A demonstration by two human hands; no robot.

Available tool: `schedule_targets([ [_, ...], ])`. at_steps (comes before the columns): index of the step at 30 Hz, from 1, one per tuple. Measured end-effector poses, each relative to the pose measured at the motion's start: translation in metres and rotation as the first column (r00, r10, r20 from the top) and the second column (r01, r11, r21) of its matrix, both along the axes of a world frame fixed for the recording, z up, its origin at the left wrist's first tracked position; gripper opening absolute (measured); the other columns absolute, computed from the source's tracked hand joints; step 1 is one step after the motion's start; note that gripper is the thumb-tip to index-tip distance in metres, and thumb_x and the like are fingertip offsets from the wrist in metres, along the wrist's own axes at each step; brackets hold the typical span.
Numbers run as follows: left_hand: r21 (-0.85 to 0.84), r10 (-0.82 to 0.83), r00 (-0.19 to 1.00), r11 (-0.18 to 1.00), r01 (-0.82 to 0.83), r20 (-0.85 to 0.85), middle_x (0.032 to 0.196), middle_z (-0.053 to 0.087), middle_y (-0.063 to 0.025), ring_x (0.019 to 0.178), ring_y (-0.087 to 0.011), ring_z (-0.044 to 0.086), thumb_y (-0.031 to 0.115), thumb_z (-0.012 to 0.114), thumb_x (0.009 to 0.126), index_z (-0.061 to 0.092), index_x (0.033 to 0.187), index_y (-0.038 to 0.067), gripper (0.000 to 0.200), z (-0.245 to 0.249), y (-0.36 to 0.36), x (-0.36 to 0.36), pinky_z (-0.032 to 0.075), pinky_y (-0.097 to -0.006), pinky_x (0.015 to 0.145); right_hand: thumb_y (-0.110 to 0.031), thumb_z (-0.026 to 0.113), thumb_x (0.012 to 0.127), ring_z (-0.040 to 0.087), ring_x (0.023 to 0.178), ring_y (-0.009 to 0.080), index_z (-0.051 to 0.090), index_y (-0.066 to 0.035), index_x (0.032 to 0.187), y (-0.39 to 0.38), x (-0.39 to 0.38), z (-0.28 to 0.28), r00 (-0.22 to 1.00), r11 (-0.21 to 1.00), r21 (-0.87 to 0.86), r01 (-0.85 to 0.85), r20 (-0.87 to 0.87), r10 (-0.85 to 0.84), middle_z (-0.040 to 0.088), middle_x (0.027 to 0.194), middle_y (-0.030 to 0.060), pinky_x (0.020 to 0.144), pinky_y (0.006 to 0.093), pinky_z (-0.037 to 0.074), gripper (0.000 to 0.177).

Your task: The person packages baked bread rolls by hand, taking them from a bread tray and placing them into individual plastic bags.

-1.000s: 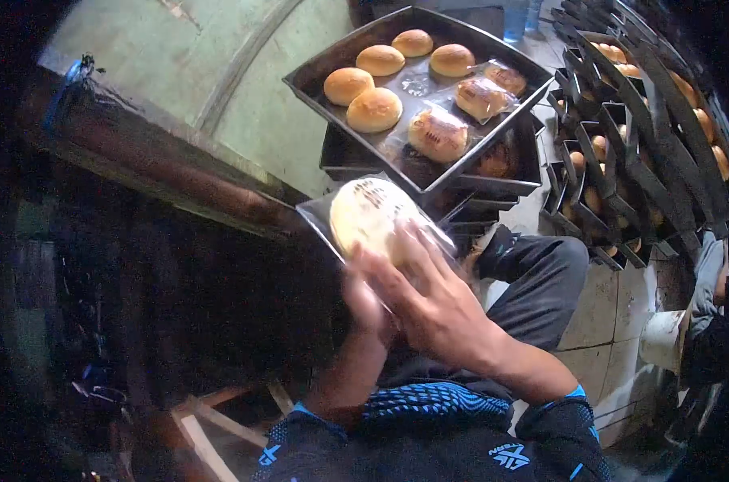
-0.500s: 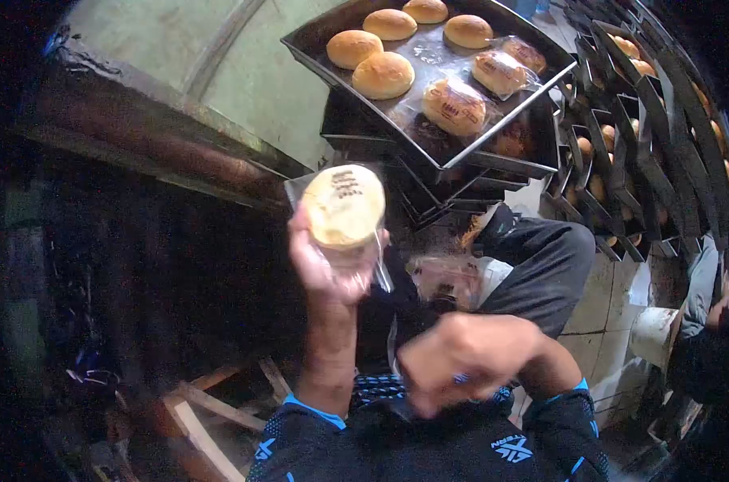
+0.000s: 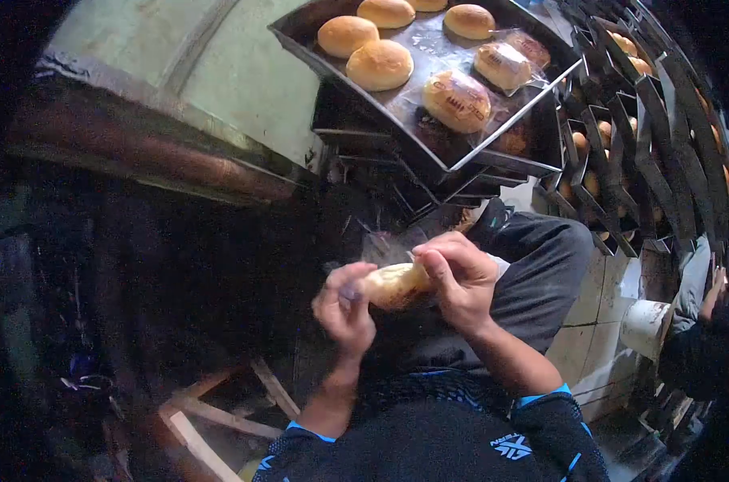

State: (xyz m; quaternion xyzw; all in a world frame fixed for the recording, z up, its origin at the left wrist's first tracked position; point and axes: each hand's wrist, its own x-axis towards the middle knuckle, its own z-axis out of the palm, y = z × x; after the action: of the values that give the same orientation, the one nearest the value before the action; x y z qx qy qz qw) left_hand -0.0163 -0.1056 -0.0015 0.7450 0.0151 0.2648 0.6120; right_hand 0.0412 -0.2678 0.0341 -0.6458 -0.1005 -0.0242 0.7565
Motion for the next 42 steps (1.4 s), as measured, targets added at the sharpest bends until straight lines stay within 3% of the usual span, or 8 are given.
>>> schedule_targets([
  [6,0.402,0.088,0.905,0.875,-0.27,0.416,0.098,0.062,-0.0098,0.079,-0.0257,0.063,0.018,0.063,0.097,0.067,0.097,0.007,0.012,0.032,0.057,0.006,0.052,-0.0364,0.07,-0.003,0.078,0.077,0.064,0.082,0.0214,0.076,-0.005,0.092,0.004,0.02,0.032,0.764,0.895,-0.343,0.285,0.646,0.004,0.065,0.092,0.0089,0.068,0.0294,0.051,0.016],
  [10,0.482,0.239,0.963,0.833,-0.27,0.125,0.099,0.059,-0.0104,0.082,-0.0196,0.061,0.006,0.069,0.09,0.076,0.104,0.009,0.015,-0.023,0.083,0.014,0.05,-0.0278,0.069,-0.002,0.075,0.081,0.066,0.084,0.028,0.071,-0.002,0.096,0.027,0.041,-0.072,0.973,0.931,-0.351,-0.099,0.162,0.165,0.067,0.091,0.0147,0.07,0.0335,0.053,0.016],
  [20,0.411,0.283,0.929,0.837,-0.36,0.238,0.081,0.065,-0.0048,0.069,-0.0175,0.062,0.013,0.072,0.091,0.067,0.084,0.005,0.012,-0.035,0.065,0.055,0.048,-0.0281,0.061,-0.012,0.075,0.087,0.054,0.058,0.0226,0.063,-0.003,0.074,0.076,0.067,-0.047,0.849,0.854,-0.498,0.152,0.508,0.145,0.055,0.07,0.0107,0.052,0.0368,0.041,0.019],
  [26,-0.361,0.172,0.915,0.88,-0.31,-0.366,0.065,0.06,0.0019,0.051,-0.004,0.044,0.011,0.072,0.091,0.069,0.079,0.003,0.015,-0.028,0.073,-0.006,0.029,-0.0207,0.046,-0.015,0.068,0.094,0.049,0.051,0.0228,0.063,0.0,0.069,0.059,0.015,-0.083,0.977,0.817,-0.539,0.203,0.053,-0.207,0.056,0.06,0.0104,0.053,0.0353,0.039,0.03],
  [31,0.03,0.294,0.882,0.952,-0.305,-0.368,0.071,0.06,0.0023,0.057,-0.0045,0.046,0.012,0.076,0.088,0.07,0.08,0.001,0.014,-0.071,0.054,-0.075,0.034,-0.0222,0.051,-0.016,0.064,0.097,0.06,0.072,0.0202,0.069,0.003,0.082,0.024,-0.049,-0.102,0.985,0.764,-0.643,-0.055,-0.16,-0.064,0.067,0.085,0.0152,0.07,0.032,0.047,0.025],
  [36,-0.127,0.169,0.795,0.947,-0.295,-0.583,0.073,0.061,-0.0009,0.066,-0.0092,0.052,0.014,0.075,0.09,0.069,0.095,-0.001,0.017,-0.067,0.059,-0.063,0.04,-0.0238,0.058,-0.012,0.064,0.095,0.065,0.106,0.0285,0.066,0.006,0.09,0.027,-0.034,-0.076,0.819,0.978,-0.058,-0.199,-0.559,0.133,0.066,0.118,0.0213,0.096,0.0317,0.048,0.019],
  [40,-0.955,-0.46,0.862,0.287,-0.081,-0.211,0.125,0.06,-0.0157,0.103,-0.0225,0.064,0.012,0.072,0.09,0.035,0.147,0.001,0.07,0.032,0.054,-0.037,0.056,-0.0339,0.084,-0.01,0.071,0.087,0.06,0.121,0.0362,0.065,0.003,0.088,0.018,-0.013,-0.035,0.784,0.899,-0.375,-0.227,0.477,0.397,0.063,0.13,0.0201,0.104,0.0419,0.048,0.015],
  [42,-0.929,-0.434,0.899,0.352,0.112,-0.057,0.139,0.049,-0.0185,0.122,-0.0276,0.057,0.013,0.072,0.089,0.017,0.154,0.0,0.086,0.038,0.045,-0.029,0.049,-0.0395,0.103,-0.012,0.075,0.082,0.056,0.127,0.037,0.063,0.0,0.082,0.02,-0.014,-0.012,0.545,0.826,-0.544,-0.143,0.654,0.525,0.061,0.133,0.0174,0.108,0.053,0.044,0.017],
])
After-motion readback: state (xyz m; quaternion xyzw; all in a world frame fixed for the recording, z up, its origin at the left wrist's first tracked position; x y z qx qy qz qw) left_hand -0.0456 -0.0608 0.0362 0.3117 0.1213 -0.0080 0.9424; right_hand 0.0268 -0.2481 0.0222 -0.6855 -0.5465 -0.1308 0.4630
